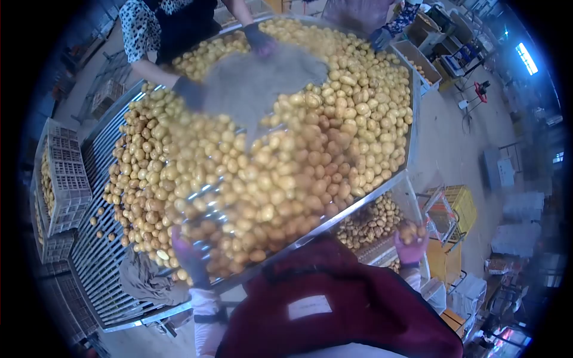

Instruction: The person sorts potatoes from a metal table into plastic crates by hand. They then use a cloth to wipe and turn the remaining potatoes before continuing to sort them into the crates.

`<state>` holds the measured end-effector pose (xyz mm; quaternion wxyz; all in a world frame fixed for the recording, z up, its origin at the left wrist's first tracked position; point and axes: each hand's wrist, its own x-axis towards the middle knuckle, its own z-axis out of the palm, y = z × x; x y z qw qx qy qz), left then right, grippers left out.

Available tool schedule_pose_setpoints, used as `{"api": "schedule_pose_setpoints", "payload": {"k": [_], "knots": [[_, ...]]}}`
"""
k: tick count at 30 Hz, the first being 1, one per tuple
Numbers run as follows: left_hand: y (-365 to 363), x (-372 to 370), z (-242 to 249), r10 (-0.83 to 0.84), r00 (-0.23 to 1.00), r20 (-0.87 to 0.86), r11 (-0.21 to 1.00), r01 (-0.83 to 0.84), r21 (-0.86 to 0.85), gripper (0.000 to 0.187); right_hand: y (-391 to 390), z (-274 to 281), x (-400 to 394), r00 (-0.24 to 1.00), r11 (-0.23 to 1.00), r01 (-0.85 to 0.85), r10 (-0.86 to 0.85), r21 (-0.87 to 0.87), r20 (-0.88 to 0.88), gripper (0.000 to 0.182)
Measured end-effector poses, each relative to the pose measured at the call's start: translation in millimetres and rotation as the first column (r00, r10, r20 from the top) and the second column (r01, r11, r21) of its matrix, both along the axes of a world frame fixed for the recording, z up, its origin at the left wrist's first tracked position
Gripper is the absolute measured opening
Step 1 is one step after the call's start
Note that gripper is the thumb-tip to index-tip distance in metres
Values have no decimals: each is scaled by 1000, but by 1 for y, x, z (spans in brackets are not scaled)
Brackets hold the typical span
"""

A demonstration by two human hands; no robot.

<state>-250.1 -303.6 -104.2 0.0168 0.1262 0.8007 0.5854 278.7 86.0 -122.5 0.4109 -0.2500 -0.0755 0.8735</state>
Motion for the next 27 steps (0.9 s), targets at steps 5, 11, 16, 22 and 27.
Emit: {"api": "schedule_pose_setpoints", "payload": {"k": [5, 11, 16, 22, 27], "knots": [[-59, 33, 7, 0, 987, 161, 988, 25, -151, 67, -54, -95, 188, 980, 980, -54, 15, 192, 198, 61], [-52, 89, -8, -561, 828, 21, 406, 298, -864, 100, -20, -67, -42, -211, 653, -604, -684, 457, 698, 58], [30, 66, -11, -649, 759, 48, 431, 419, -799, 95, -51, 10, -295, 618, -433, -785, -497, 443, 609, 48], [95, 36, -18, -609, 793, -12, 532, 397, -748, 89, -41, 45, -398, 355, -454, -867, -272, 206, 894, 30], [173, 20, -7, -526, 851, 1, 480, 298, -825, 89, 3, -9, -441, 534, -379, -842, -486, 384, 691, 28]]}}
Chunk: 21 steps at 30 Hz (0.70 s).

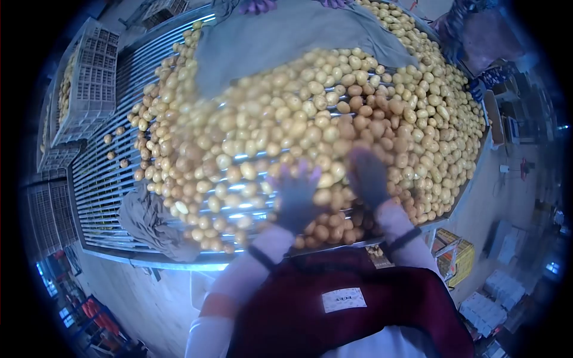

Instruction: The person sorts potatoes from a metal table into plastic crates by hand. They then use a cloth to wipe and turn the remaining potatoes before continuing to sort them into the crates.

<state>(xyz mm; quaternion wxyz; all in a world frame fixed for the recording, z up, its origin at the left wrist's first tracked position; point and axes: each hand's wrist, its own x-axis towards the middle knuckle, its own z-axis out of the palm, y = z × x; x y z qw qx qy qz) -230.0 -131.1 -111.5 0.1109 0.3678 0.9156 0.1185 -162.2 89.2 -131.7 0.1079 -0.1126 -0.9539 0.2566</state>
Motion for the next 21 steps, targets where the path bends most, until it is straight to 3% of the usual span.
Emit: {"api": "schedule_pose_setpoints", "payload": {"k": [1, 2, 3, 5, 8, 9, 10, 11, 13, 14, 15, 16, 17, 18, 20, 21], "knots": [[16, 1, -13, -22, 993, -115, 999, 18, -38, 89, 11, -7, -14, 997, 995, 55, -49, 86, -65, 29], [31, 1, -36, -45, 971, -235, 997, 27, -76, 89, 23, -14, -30, 986, 944, 77, -24, 322, -166, 31], [46, -2, -49, -70, 933, -353, 993, 31, -116, 89, 36, -18, -49, 988, 952, 74, -30, 297, -151, 35], [76, -10, -42, -16, 983, -183, 998, 27, 55, 88, 56, -24, -78, 992, 967, 68, -41, 246, -116, 42], [76, -25, -16, -79, 997, -4, 979, 78, 186, 77, 70, -21, -116, 955, 964, 173, -215, -204, -206, 38], [70, -28, -10, -123, 991, 46, 972, 111, 209, 73, 62, 1, -121, 935, 819, 169, -309, -549, -175, 36], [59, -32, -11, -76, 992, 102, 962, 47, 268, 68, 56, 26, -120, 917, 560, 140, -384, -817, -106, 34], [37, -37, -19, -35, 986, 161, 947, -19, 321, 64, 45, 48, -119, 904, 220, 97, -427, -971, -6, 31], [-21, -41, -37, 24, 957, 288, 902, -145, 407, 56, 26, 63, -106, 977, 564, 115, -212, -818, -9, 29], [-51, -40, -35, 127, 914, 386, 822, -315, 474, 54, 16, 64, -100, 994, 707, 92, -108, -701, 22, 28], [-81, -35, -22, 285, 804, 521, 652, -561, 510, 53, 1, 35, -95, 994, 707, -102, 50, -700, -95, 31], [-111, -31, -12, 406, 712, 573, 466, -701, 540, 52, -17, 5, -89, 956, 676, -294, 205, -676, -211, 34], [-141, -30, -6, 517, 658, 548, 331, -744, 581, 50, -43, 15, -85, 944, 836, -304, 330, -456, -23, 35], [-179, -32, -23, 633, 756, 169, 473, -551, 688, 51, -69, 27, -80, 901, 913, -357, 392, -199, 185, 36], [-227, -25, -4, 665, 720, -200, 735, -583, 346, 54, -107, 12, -65, 894, 915, -398, 401, -56, 199, 35], [-241, -14, -17, 681, 661, -315, 731, -642, 231, 60, -121, 4, -63, 892, 909, -417, 405, 17, 201, 34]]}}
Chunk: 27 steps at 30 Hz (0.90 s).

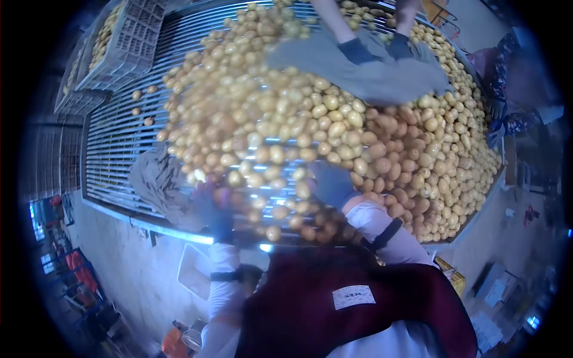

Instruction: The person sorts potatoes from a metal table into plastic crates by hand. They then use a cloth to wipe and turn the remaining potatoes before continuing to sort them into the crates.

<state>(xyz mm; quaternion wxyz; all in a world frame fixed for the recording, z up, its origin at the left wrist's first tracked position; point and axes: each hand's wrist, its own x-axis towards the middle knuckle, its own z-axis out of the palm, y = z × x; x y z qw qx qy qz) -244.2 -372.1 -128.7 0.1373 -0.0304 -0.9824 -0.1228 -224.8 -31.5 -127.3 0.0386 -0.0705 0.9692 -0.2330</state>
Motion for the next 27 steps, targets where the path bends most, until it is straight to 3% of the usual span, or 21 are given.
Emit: {"api": "schedule_pose_setpoints", "payload": {"k": [1, 3, 5, 6, 7, 9, 11, 13, 15, 18, 20, 21, 23, 24, 25, 26, 27], "knots": [[-16, 9, -23, 13, 1000, 5, 998, -12, -57, 68, -5, -6, -1, 999, 999, -6, 8, -50, 34, 35], [-7, 29, -52, -84, 995, -52, 969, 93, 227, 70, 0, -12, 0, 994, 991, -4, 19, -136, 109, 37], [25, 44, -50, -169, 985, -43, 962, 175, 212, 69, 16, 6, -8, 948, 945, 127, -26, -302, 318, 43], [44, 50, -30, -196, 981, 10, 979, 195, 53, 68, 24, 14, -8, 907, 907, 204, -34, -368, 419, 46], [58, 55, -20, -210, 975, 67, 971, 217, -104, 66, 34, 18, -3, 889, 726, 328, -20, -604, 458, 46], [72, 56, -32, -368, 925, 91, 866, 306, 395, 59, 52, 27, 10, 859, 156, 498, 45, -853, 509, 46], [66, 53, -35, -361, 930, 60, 702, 229, 674, 52, 68, 50, 32, 985, 489, 171, -93, -855, 144, 46], [32, 45, -23, -186, 980, 67, 618, 63, 783, 46, 84, 57, 52, 996, 637, 44, -93, -770, -19, 44], [28, 34, 35, -134, 991, 0, 661, 89, 745, 41, 105, 48, 75, 995, 624, 97, -63, -775, 74, 41], [-14, 41, 32, -177, 885, 431, 756, -159, 636, 37, 119, 36, 95, 989, 656, 125, -19, -744, 149, 38], [-30, 58, 0, -329, 917, 226, 911, 245, 332, 33, 99, 35, 93, 997, 783, 7, 45, -622, 67, 37], [-25, 60, 7, -424, 894, 146, 904, 408, 125, 32, 81, 35, 90, 997, 874, -20, 55, -485, 59, 37], [4, 77, 11, -340, 940, 43, 875, 299, 380, 32, 42, 33, 88, 996, 991, -22, 33, -134, 86, 38], [0, 74, -5, -385, 922, 42, 857, 340, 389, 32, 29, 30, 88, 994, 997, -2, -6, 74, 112, 39], [-5, 71, -29, -425, 904, 42, 837, 375, 398, 32, 24, 18, 87, 986, 998, 47, -52, 40, 160, 33], [-9, 72, -44, -357, 927, 118, 841, 264, 473, 32, 17, 0, 84, 973, 995, 95, -95, 8, 211, 29], [-8, 72, -48, -290, 937, 195, 831, 145, 537, 31, 11, 4, 79, 981, 994, 34, -54, 107, 186, 27]]}}
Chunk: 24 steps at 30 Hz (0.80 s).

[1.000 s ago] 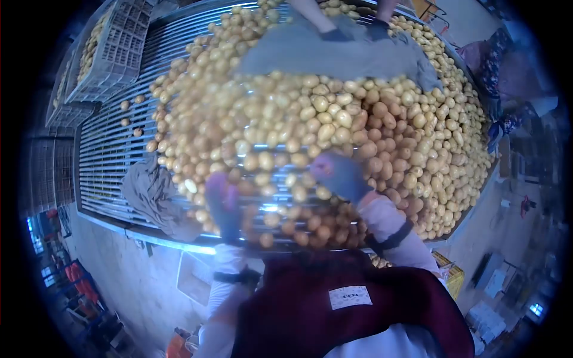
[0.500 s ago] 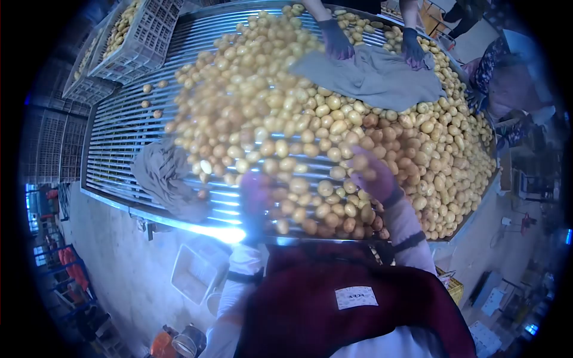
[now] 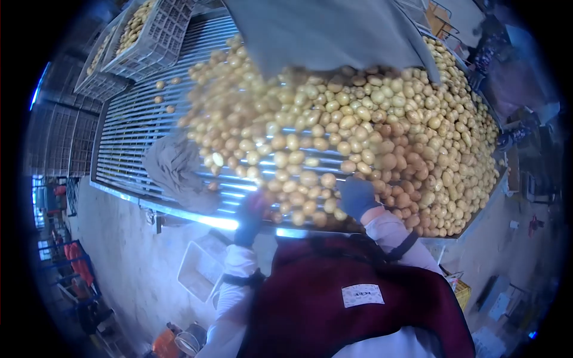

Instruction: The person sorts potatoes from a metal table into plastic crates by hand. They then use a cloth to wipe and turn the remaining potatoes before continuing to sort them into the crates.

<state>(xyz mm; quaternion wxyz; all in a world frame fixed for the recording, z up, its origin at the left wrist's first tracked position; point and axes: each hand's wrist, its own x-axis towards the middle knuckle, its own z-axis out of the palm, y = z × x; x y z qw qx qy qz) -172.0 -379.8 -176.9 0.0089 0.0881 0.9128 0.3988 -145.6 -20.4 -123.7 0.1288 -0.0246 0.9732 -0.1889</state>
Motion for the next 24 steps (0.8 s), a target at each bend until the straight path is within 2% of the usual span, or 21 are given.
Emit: {"api": "schedule_pose_setpoints", "payload": {"k": [1, 2, 3, 4, 5, 7, 9, 10, 12, 14, 15, 18, 19, 20, 21, 23, 24], "knots": [[-2, 3, -2, 50, 998, 32, 998, -50, 28, 31, -6, 3, -5, 998, 993, -60, 63, 101, -18, 27], [0, 4, 5, 99, 993, 63, 993, -102, 55, 30, -8, -1, -4, 999, 998, -32, 34, 61, -37, 26], [9, 2, 40, 123, 992, 19, 990, -124, 64, 30, -6, -8, -2, 998, 1000, -4, 6, 23, -58, 24], [12, 0, 59, 148, 989, -25, 986, -146, 76, 29, -6, -8, -2, 998, 998, -30, 34, 61, -60, 23], [4, 1, 59, 118, 993, 23, 993, -118, 26, 34, -6, -7, -3, 996, 994, -56, 63, 98, -61, 22], [21, 2, 103, 36, 979, 198, 995, -17, -99, 35, -9, 9, -7, 975, 926, -209, 222, 314, -6, 31], [40, 3, 107, 2, 964, 266, 995, 24, -93, 40, -8, -16, -9, 991, 961, -131, 134, 245, 2, 29], [47, 12, 79, 1, 968, 250, 999, 7, -32, 43, -6, -30, -7, 996, 973, -92, 92, 210, 11, 28], [61, 24, 20, -7, 977, 213, 996, -13, 91, 48, 1, -31, -11, 993, 980, -109, 115, 168, -26, 33], [71, 12, 15, -82, 978, 191, 966, 31, 255, 52, 11, 8, -19, 990, 990, -138, 138, -3, -17, 37], [80, 0, 36, -147, 973, 180, 931, 74, 356, 52, 14, 31, -24, 995, 969, 52, -29, -243, 95, 31], [89, -63, 111, -73, 943, 323, 791, -142, 595, 47, 45, 2, -20, 954, 839, 299, -261, -454, 147, 34], [81, -102, 99, -69, 994, -86, 968, 88, 235, 53, 50, -10, -16, 935, 697, 326, -339, -638, 107, 28], [73, -140, 87, -61, 861, -505, 979, -47, -199, 59, 52, -13, -16, 916, 654, 373, -370, -658, 153, 28], [68, -167, 82, -25, 855, -519, 972, -101, -212, 67, 53, -15, -17, 893, 604, 424, -402, -675, 202, 27], [73, -208, 74, -98, 889, -446, 841, -166, -514, 67, 57, -18, -20, 848, 521, 501, -453, -691, 274, 27], [77, -221, 72, -123, 907, -403, 741, -186, -645, 68, 61, -19, -21, 848, 521, 503, -452, -689, 277, 26]]}}
